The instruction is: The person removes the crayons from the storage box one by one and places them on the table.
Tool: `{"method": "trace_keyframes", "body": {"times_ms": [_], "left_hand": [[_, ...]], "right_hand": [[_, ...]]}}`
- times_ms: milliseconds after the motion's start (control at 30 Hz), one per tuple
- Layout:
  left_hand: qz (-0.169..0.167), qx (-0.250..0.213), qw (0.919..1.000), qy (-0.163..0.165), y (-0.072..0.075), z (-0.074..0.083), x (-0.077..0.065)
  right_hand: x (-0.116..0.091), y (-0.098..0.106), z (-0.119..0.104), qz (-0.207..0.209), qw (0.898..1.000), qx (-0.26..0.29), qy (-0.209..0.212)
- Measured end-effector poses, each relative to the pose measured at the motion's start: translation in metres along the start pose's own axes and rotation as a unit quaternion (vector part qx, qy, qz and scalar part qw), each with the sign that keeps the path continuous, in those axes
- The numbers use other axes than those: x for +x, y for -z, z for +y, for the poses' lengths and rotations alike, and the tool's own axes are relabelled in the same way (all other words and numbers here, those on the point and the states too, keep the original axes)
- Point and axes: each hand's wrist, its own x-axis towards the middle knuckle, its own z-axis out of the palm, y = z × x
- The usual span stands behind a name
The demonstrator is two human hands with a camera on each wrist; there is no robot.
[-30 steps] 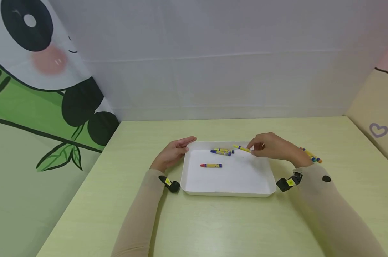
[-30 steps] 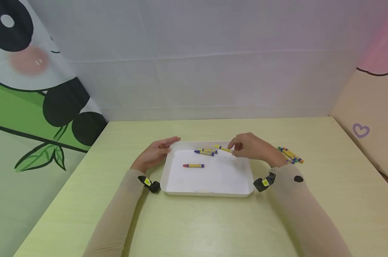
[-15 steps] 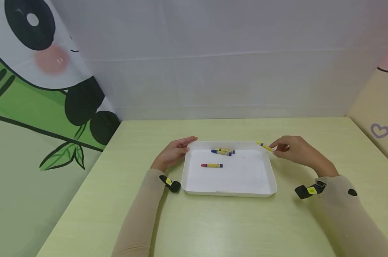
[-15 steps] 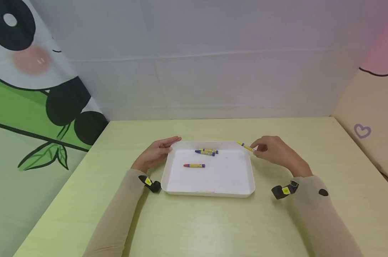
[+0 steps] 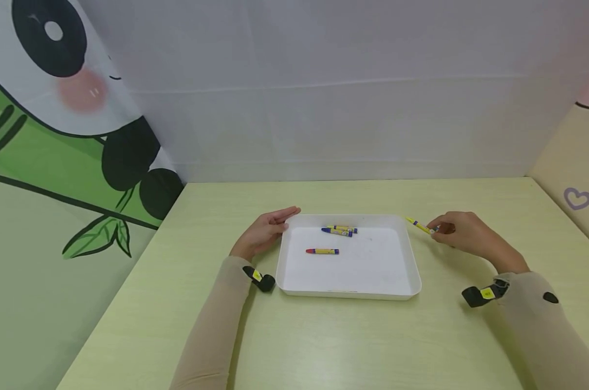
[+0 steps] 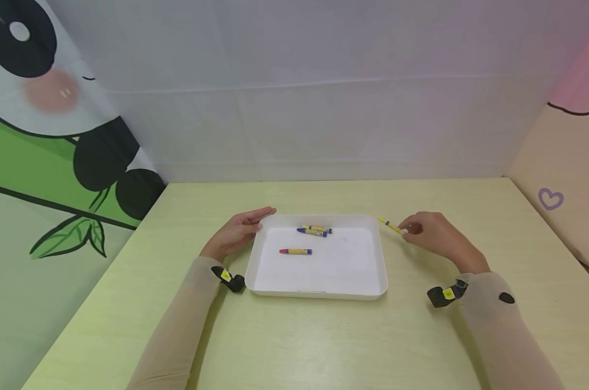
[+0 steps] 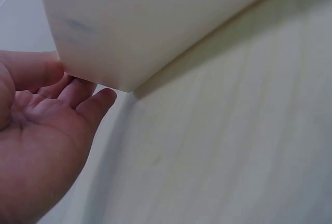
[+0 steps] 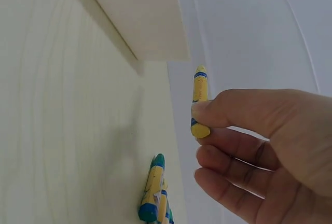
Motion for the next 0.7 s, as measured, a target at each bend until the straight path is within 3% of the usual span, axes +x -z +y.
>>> {"method": "trace_keyframes", "body": {"times_ms": [700], "left_hand": [[-0.001,-0.002,1.0,0.005,0.002,-0.002,0.002]], "right_hand": [[0.0,-0.007,0.03,-0.05,0.999,-0.003,-0.017]]}}
